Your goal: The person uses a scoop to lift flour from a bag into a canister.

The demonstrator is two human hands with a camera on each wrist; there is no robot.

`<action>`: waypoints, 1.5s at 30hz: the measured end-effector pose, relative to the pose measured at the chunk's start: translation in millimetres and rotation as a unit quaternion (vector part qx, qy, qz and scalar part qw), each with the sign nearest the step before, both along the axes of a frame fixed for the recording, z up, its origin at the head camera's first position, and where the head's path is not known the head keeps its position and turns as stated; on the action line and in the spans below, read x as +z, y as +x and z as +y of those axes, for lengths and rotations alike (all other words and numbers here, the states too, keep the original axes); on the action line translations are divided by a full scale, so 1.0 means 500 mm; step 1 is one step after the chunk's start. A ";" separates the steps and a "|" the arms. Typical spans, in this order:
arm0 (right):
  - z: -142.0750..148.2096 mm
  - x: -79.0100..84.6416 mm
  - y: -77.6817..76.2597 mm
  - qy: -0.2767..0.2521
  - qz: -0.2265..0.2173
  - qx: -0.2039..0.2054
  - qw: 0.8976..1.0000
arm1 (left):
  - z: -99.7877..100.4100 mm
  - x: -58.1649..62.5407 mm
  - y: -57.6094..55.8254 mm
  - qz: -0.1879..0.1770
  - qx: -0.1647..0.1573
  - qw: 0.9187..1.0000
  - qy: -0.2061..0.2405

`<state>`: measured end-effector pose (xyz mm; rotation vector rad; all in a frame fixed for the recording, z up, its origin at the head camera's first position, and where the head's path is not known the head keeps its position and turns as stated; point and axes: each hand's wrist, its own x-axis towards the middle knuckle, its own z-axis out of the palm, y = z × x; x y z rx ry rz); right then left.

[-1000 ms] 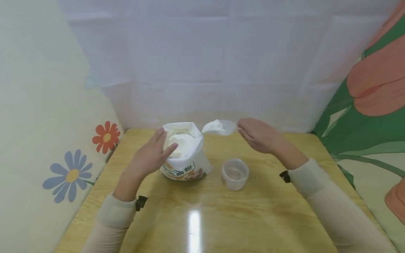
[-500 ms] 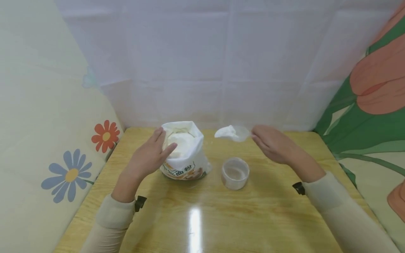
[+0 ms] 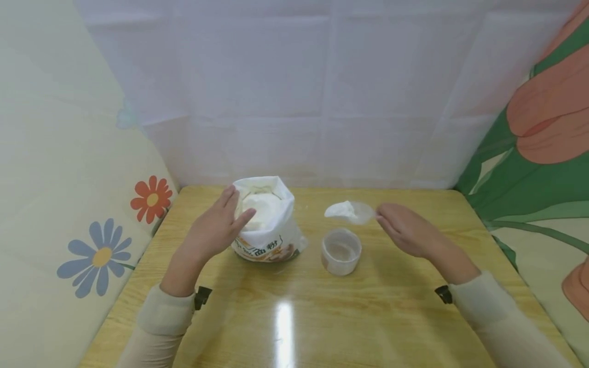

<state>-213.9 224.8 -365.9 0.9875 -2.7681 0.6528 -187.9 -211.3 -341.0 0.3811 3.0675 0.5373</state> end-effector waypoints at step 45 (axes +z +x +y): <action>0.038 -0.029 0.032 0.126 0.082 0.058 0.987 | -0.002 -0.003 -0.002 0.002 -0.004 1.000 0.000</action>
